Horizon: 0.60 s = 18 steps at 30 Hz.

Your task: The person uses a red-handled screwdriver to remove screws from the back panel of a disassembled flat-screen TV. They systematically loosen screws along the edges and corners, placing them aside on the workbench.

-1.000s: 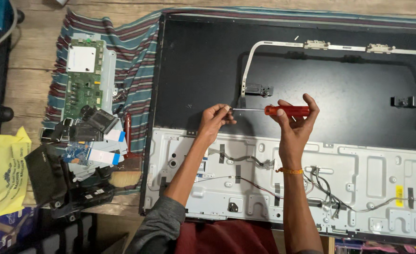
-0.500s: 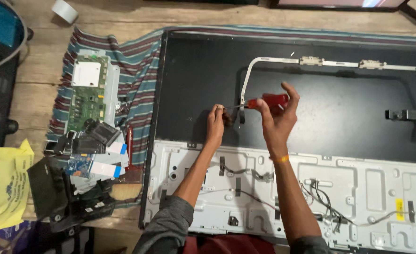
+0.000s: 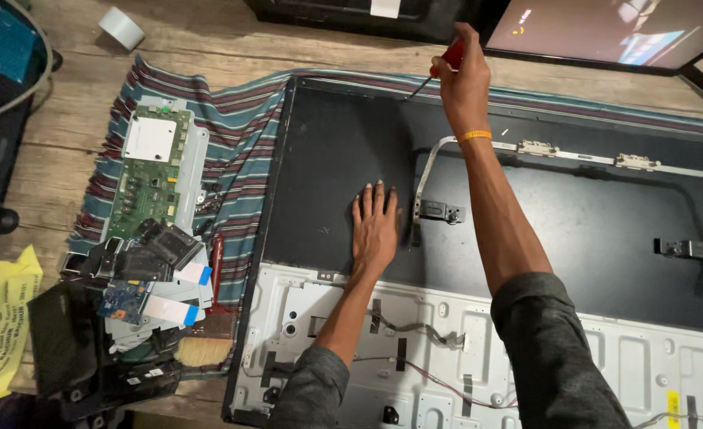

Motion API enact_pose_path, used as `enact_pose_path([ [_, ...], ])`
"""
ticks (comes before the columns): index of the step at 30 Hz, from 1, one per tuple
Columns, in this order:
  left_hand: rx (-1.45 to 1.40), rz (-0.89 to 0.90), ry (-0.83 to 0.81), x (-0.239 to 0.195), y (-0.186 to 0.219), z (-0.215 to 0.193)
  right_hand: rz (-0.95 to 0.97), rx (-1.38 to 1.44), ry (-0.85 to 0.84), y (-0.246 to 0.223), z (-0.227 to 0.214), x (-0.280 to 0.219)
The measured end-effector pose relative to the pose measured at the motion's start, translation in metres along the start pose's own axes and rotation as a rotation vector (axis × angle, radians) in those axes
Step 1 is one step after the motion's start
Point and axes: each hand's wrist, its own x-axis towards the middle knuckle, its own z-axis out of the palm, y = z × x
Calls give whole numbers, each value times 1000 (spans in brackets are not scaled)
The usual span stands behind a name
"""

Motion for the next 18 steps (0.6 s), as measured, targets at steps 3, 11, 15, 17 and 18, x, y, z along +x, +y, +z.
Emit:
enact_pose_path([
  [3, -3, -11, -13, 0, -1, 0, 28, 7, -25, 11, 9, 4],
  [11, -22, -13, -11, -1, -2, 3, -200, -87, -62, 4, 6, 16],
  [15, -22, -23, -19, 1, -2, 3, -272, -309, -55, 1, 10, 39],
  [17, -26, -27, -26, 2, -3, 3, -376, -527, -47, 1, 13, 49],
  [18, -20, -21, -25, 3, -3, 2, -382, -533, -86, 1, 16, 55],
])
